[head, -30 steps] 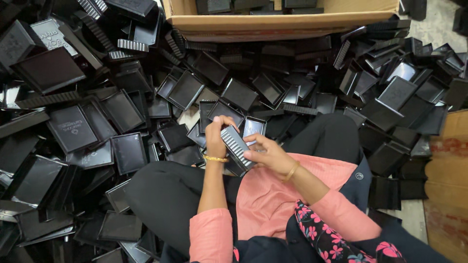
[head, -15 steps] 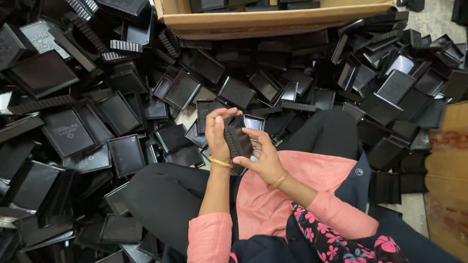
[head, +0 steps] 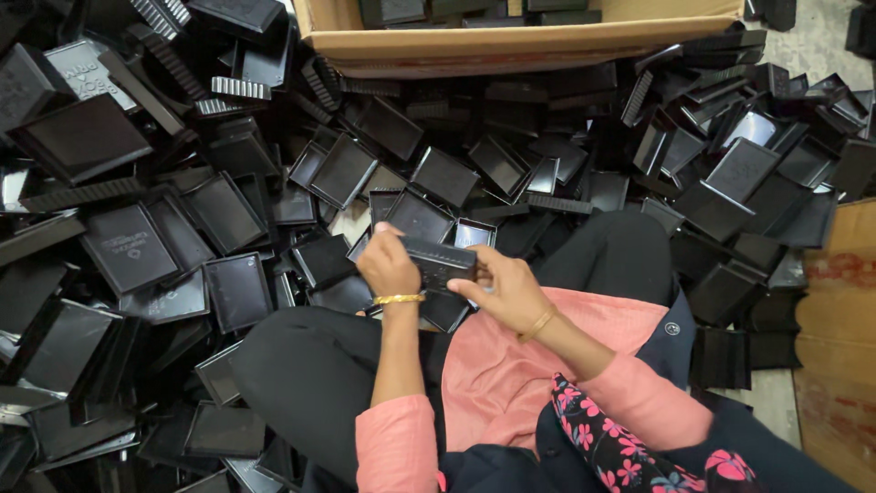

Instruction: The person sits on the floor and repeatedly picks up two-part black plastic cases, snaps them together, and places the assembled units into a cardboard box. The process continues with many identical cases from a large pile on the floor.

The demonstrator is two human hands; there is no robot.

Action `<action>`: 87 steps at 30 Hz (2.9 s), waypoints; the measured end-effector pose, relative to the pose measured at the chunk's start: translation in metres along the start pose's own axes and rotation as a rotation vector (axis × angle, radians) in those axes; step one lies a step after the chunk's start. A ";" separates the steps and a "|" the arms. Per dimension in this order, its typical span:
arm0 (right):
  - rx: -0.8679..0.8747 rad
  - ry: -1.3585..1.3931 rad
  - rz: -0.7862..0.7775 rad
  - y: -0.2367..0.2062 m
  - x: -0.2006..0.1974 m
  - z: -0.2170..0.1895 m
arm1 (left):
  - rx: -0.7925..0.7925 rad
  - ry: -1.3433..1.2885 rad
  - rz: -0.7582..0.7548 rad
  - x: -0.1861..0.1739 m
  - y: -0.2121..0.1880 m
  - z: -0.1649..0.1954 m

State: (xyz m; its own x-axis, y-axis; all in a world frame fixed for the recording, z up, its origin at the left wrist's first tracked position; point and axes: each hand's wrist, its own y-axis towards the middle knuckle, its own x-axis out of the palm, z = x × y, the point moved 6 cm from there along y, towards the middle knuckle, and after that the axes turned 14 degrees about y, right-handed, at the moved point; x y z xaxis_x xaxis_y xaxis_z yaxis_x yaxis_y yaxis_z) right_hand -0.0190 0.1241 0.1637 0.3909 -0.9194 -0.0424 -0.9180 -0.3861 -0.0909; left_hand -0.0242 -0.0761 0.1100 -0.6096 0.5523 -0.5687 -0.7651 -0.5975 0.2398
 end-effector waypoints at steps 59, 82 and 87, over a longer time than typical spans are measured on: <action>0.769 0.812 -0.147 -0.023 0.007 0.044 | 0.004 -0.438 -0.581 0.047 -0.027 0.018; -0.128 -1.120 -0.332 0.073 -0.079 -0.005 | 0.012 0.417 -0.681 0.136 -0.073 -0.046; 0.198 -0.987 -0.430 0.072 -0.101 0.070 | -0.051 0.283 -0.353 0.102 -0.030 -0.072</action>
State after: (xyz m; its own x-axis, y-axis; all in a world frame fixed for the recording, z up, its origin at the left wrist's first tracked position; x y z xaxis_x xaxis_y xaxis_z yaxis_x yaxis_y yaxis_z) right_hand -0.1196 0.1942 0.0913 0.6391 -0.2120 -0.7393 -0.6991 -0.5608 -0.4436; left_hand -0.0486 -0.0442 -0.0118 -0.2272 0.5511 -0.8029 -0.9006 -0.4326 -0.0421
